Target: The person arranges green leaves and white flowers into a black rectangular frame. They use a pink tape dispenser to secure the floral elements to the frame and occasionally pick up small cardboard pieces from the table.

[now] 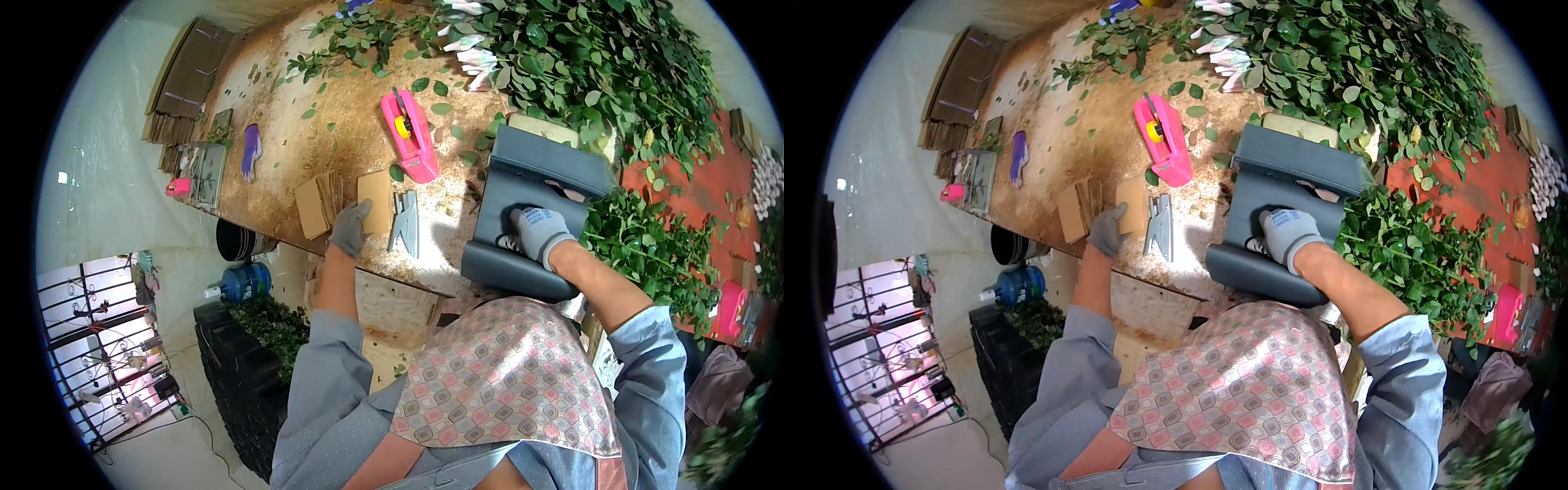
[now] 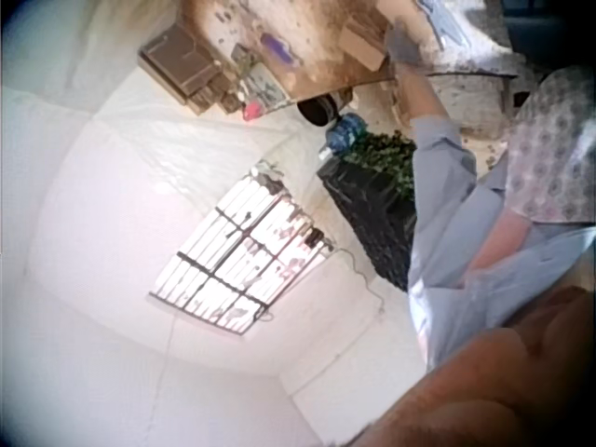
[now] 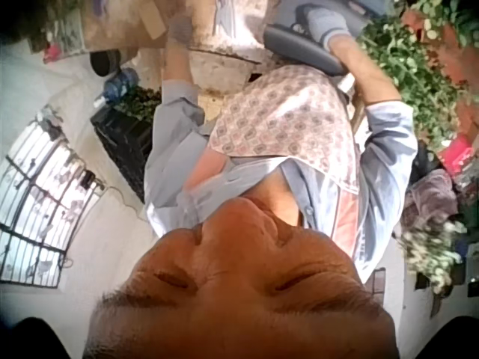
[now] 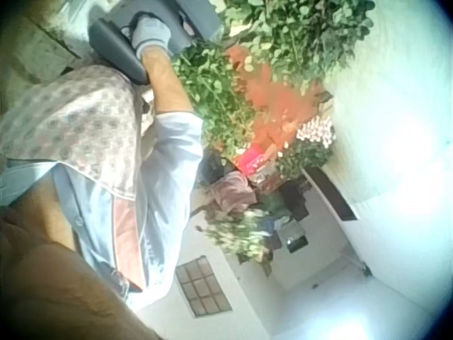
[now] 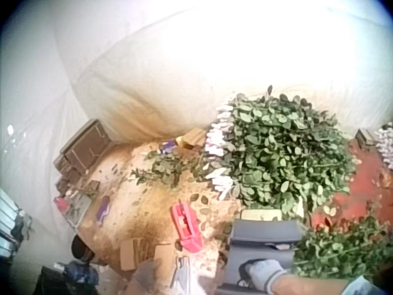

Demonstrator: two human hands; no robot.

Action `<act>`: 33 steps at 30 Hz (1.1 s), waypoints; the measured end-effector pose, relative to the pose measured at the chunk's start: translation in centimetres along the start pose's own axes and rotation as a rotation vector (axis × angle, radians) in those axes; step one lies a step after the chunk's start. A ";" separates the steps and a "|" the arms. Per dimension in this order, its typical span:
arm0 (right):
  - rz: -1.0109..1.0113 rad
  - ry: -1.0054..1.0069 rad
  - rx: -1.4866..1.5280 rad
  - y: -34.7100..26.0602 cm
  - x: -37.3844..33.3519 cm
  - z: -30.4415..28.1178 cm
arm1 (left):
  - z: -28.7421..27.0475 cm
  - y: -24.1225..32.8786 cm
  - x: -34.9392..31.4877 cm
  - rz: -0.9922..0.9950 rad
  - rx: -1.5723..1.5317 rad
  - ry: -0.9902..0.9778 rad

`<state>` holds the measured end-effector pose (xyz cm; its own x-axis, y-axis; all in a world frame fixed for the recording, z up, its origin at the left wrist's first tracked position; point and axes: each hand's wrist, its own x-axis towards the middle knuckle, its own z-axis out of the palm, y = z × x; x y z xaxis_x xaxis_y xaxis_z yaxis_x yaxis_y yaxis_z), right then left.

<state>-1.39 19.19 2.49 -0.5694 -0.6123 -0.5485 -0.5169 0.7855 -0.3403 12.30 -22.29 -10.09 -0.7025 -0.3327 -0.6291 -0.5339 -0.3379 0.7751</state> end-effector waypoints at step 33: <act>0.037 0.012 0.454 4.0 -1.0 1.5 | 25.5 5.7 -5.5 0.024 0.920 -0.499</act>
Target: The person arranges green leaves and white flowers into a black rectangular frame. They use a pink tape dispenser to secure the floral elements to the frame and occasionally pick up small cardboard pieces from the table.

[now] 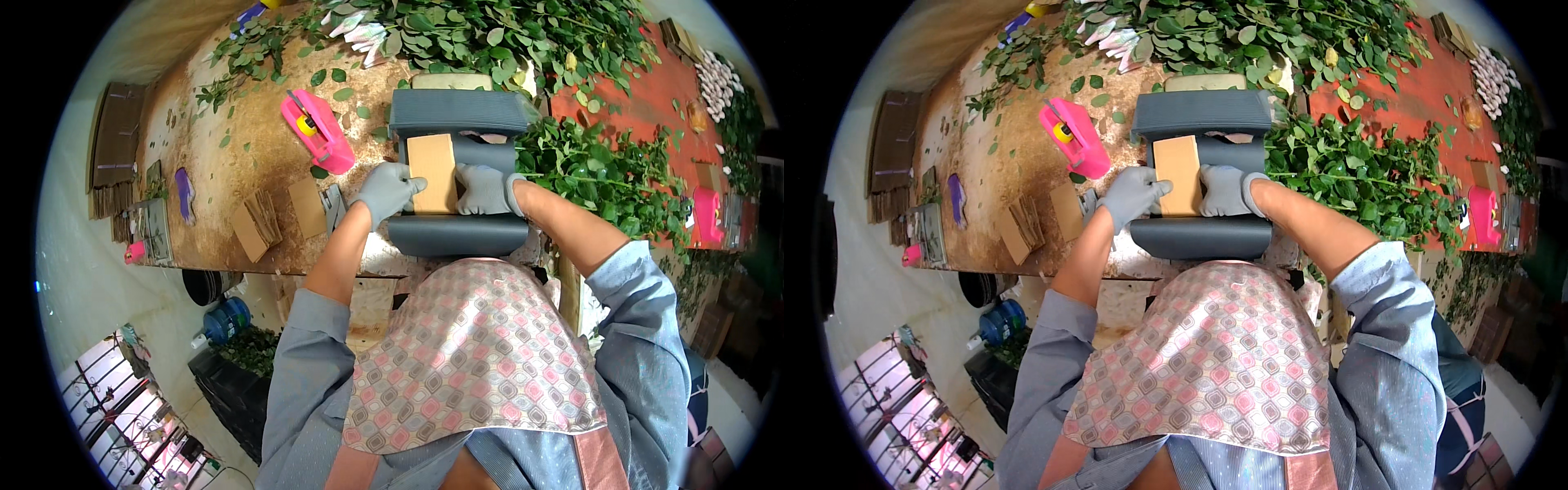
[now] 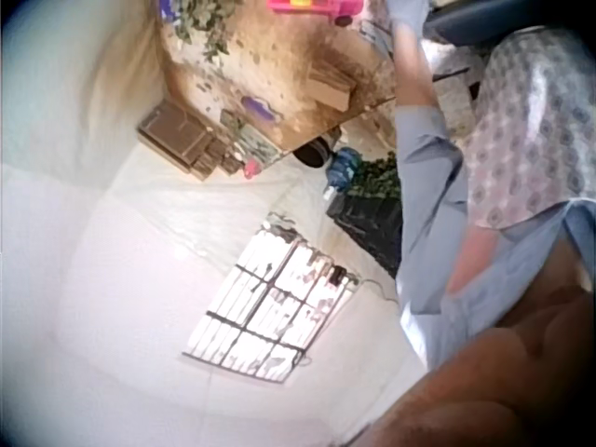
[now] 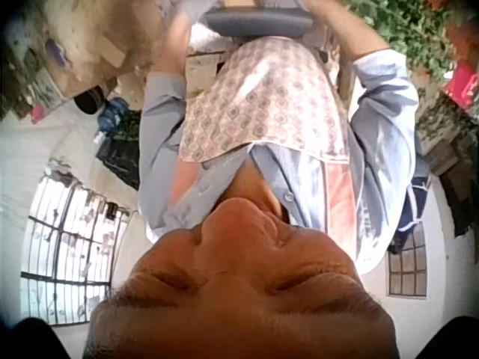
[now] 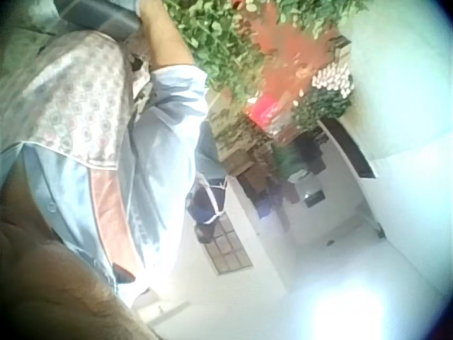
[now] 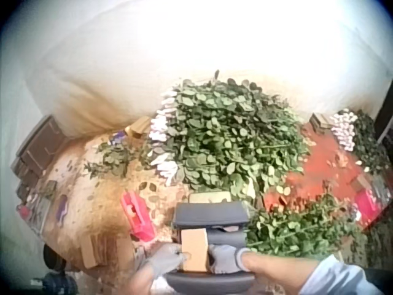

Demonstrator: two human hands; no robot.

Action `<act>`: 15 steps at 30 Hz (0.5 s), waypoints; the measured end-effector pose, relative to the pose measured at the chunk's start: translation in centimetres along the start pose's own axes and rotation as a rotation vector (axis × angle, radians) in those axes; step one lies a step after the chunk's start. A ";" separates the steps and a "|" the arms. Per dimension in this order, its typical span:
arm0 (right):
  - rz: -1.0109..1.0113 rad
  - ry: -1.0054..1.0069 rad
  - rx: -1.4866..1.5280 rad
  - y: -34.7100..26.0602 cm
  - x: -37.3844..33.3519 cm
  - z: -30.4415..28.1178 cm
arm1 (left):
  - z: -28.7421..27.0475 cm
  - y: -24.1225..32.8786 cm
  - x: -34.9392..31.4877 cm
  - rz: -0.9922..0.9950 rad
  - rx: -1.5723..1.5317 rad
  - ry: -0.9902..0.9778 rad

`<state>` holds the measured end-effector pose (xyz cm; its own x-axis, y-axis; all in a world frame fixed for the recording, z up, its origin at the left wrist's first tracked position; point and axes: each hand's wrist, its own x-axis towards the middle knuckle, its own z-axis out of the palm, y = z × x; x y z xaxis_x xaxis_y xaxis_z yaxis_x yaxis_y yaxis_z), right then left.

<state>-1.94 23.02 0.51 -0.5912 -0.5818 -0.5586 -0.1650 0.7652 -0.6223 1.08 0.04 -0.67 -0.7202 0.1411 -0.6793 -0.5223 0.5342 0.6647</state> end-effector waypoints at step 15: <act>0.308 0.048 0.060 -2.0 0.8 -0.2 | 1.5 2.8 -8.1 0.520 0.694 -0.151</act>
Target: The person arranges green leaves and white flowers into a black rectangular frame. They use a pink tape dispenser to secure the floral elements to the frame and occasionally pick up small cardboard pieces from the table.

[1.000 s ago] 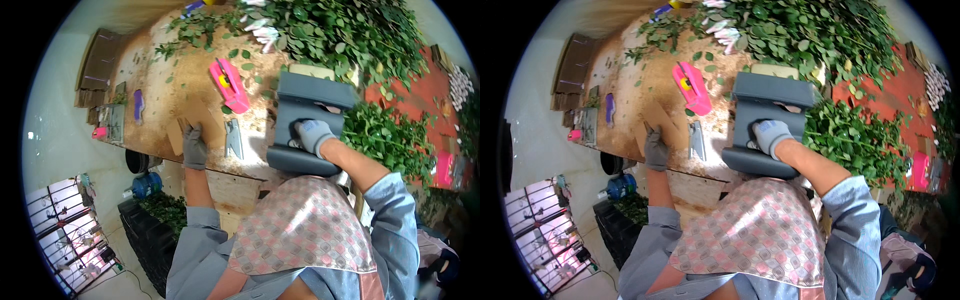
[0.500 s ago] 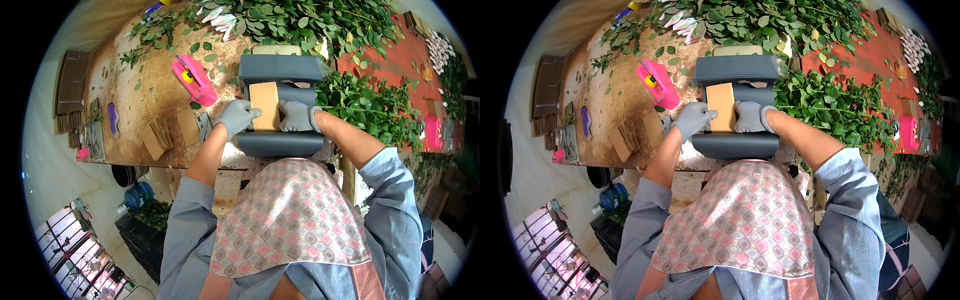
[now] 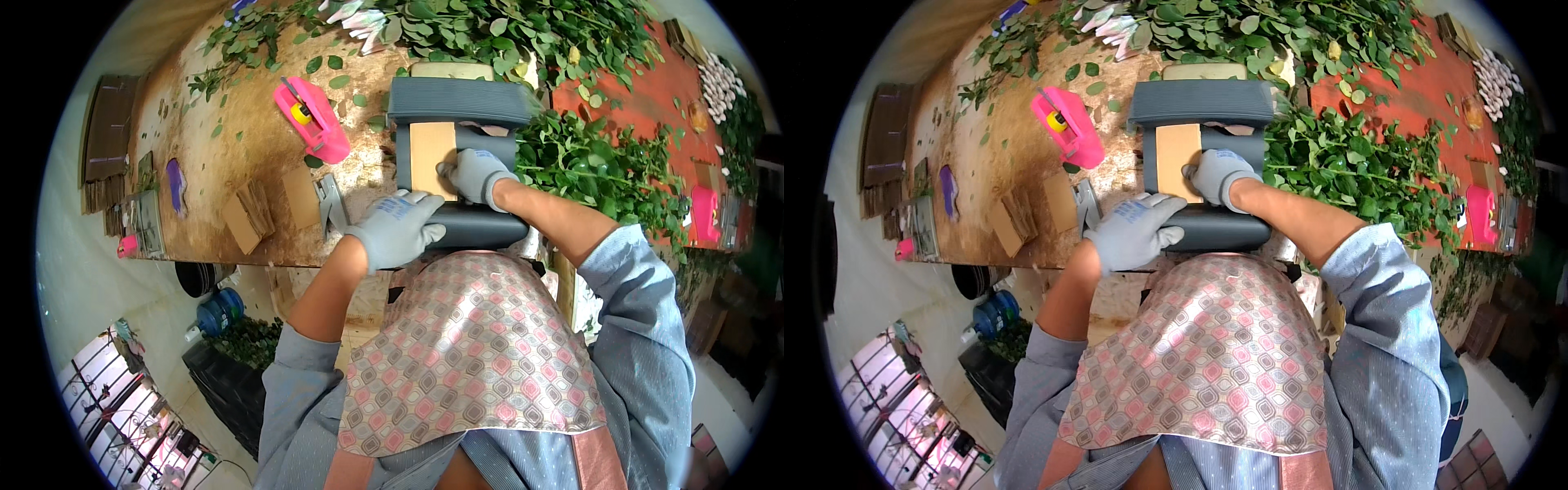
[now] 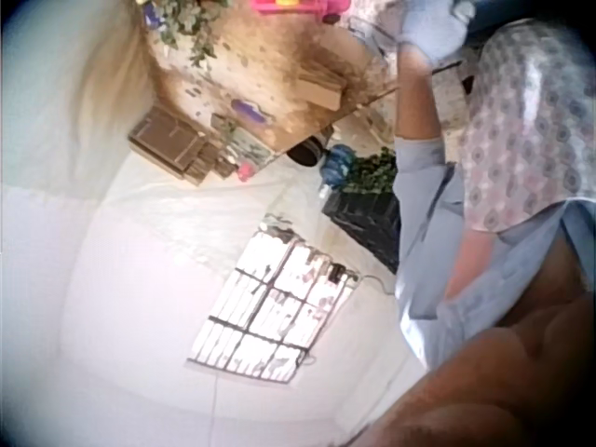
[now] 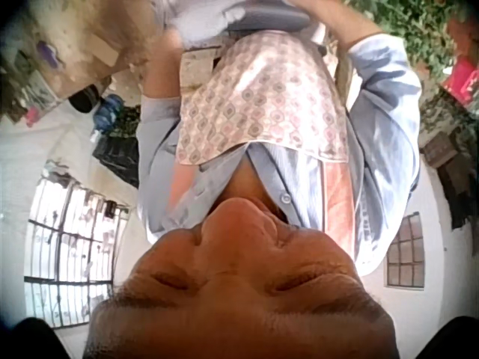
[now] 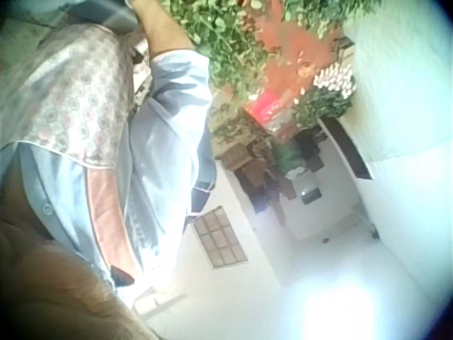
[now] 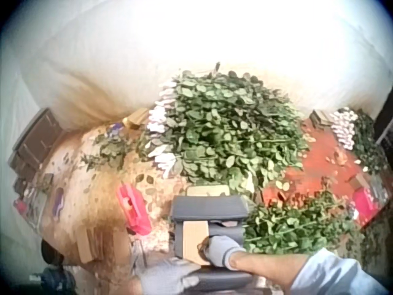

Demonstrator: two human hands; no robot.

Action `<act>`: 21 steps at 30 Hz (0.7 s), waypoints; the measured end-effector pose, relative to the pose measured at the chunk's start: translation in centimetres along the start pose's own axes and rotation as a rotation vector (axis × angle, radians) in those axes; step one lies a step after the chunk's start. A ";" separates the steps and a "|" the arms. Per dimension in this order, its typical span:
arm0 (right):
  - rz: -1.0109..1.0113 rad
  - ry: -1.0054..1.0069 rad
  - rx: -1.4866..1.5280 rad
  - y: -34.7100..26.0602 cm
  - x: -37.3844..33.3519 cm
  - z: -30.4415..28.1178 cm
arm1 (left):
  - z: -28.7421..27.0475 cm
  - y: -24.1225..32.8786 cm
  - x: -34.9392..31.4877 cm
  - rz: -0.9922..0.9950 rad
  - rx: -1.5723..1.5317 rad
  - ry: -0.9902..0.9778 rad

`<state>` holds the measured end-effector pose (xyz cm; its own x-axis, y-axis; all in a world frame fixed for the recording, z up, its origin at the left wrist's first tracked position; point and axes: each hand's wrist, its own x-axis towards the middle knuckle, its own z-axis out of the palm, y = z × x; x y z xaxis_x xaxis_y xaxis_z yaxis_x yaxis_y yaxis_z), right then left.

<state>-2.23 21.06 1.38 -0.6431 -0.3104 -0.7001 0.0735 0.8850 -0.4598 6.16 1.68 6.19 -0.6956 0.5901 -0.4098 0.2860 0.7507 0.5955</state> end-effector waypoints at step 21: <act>-0.556 0.512 -0.683 0.4 0.7 2.7 | 1.1 1.4 2.2 -0.085 0.236 -0.041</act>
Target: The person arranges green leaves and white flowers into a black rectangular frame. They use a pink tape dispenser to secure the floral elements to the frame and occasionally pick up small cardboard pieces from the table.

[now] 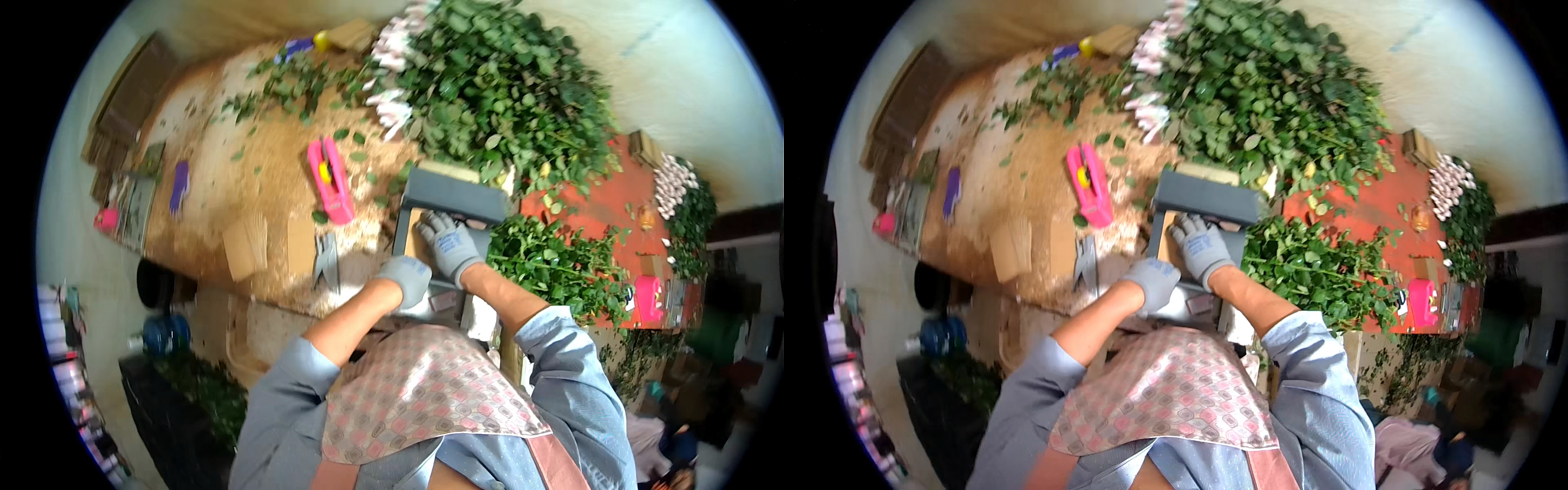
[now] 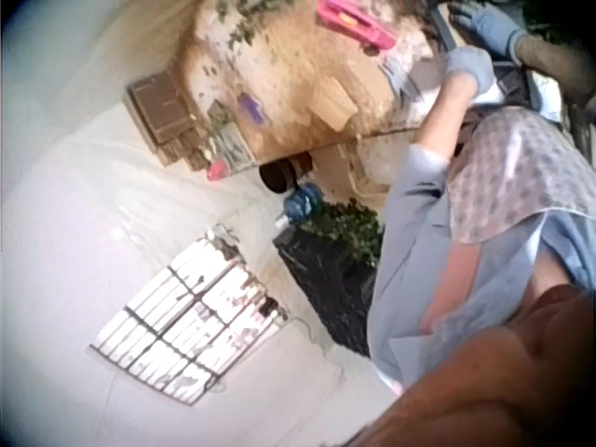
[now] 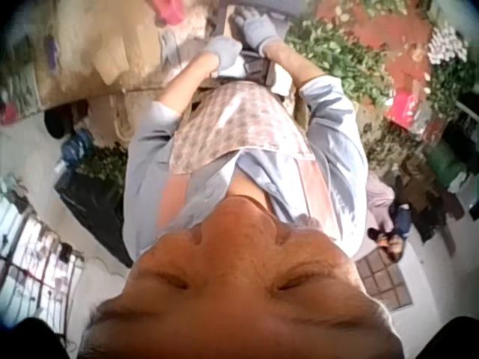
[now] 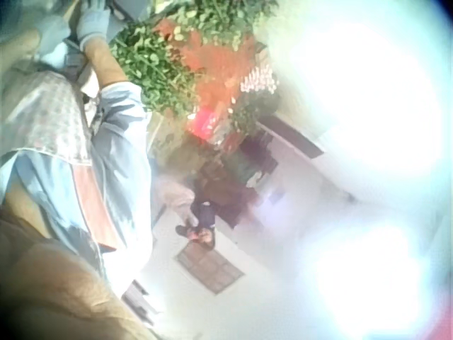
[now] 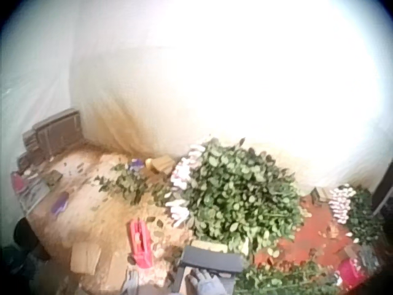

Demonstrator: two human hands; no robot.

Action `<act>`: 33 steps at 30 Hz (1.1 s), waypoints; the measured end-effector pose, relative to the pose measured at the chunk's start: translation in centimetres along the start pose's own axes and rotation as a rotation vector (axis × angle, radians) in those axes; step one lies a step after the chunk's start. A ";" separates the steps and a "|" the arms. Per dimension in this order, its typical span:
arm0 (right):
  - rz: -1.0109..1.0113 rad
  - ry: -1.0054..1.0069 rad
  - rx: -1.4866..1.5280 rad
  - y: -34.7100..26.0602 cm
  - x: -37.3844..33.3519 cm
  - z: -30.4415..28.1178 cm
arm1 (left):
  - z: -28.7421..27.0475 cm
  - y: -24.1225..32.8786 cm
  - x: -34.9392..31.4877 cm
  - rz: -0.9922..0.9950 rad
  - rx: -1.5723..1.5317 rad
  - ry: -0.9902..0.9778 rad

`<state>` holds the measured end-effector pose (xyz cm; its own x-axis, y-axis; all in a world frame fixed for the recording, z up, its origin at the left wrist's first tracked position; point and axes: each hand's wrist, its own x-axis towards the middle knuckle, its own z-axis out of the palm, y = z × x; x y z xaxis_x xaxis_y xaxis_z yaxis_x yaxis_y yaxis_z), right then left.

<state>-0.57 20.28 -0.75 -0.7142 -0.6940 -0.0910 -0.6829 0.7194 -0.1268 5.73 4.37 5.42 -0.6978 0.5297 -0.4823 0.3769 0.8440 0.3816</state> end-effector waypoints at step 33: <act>-0.030 0.016 0.098 0.5 0.5 2.2 | 3.8 2.1 0.9 -0.298 0.155 0.302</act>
<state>-0.91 20.26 -3.03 -0.6967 -0.7139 -0.0696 -0.6863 0.6917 -0.2250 8.20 6.96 2.77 -0.9275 0.2329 -0.2925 0.2037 0.9708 0.1271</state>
